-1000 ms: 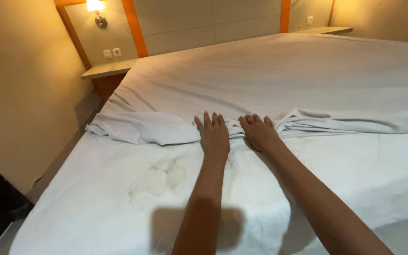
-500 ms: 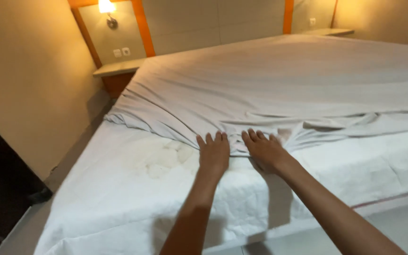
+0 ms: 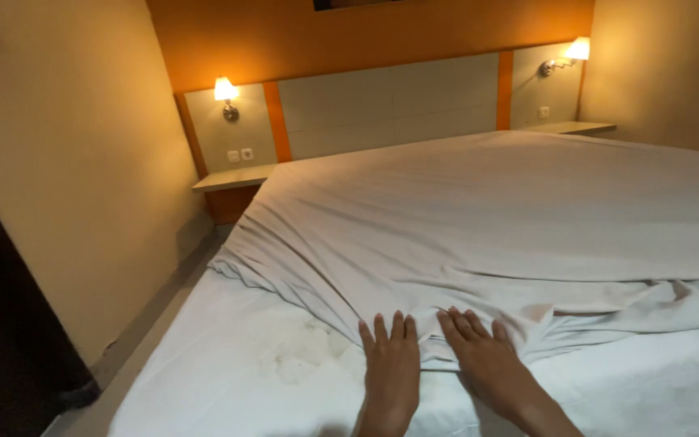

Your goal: The person spreads a white fitted sheet over a mattress, smoothing the surface and tucking the edges under the mattress at each corner. The person moves around the bed to adjust the sheet on all sides, ensuring it is tight and wrinkle-free.

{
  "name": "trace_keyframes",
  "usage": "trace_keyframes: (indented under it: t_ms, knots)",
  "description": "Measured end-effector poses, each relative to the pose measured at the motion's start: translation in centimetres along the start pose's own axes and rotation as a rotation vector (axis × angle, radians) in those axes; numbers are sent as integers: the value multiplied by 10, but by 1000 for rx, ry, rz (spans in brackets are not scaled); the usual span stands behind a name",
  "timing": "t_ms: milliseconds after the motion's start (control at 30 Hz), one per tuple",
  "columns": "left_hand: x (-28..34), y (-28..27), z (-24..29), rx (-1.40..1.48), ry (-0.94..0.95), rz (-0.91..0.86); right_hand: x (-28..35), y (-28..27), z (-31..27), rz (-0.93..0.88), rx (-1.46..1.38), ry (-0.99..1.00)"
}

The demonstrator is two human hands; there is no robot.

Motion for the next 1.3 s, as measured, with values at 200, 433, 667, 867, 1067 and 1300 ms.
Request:
trace_keyframes:
  t_ms: [200,433,667,867,1067,1300]
  knots:
    - [34,-22,13,-71,-38,91,37,-7,-14,24,28,-98]
    - [85,-34,40,-288,-54,12,90,-20,-39,339,115,-261]
    - [97,-25,40,-260,-50,153,103,-8,-46,301,185,-173]
    - [97,-48,46,-250,-52,86,112,-20,-48,405,137,-231]
    - [105,-68,44,-176,-53,62,117,-29,-51,331,16,-145]
    - [100,-101,18,309,-19,66,120,-58,-77,401,-162,-293]
Point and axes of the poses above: each hand's wrist, its own x-axis away from the middle knuckle, its own y-axis out of the palm, z = x × y, the point moved 7 cm from there along -x, towards the middle knuckle, and after that the axes turned 6 degrees about z, right-handed, at the moved point
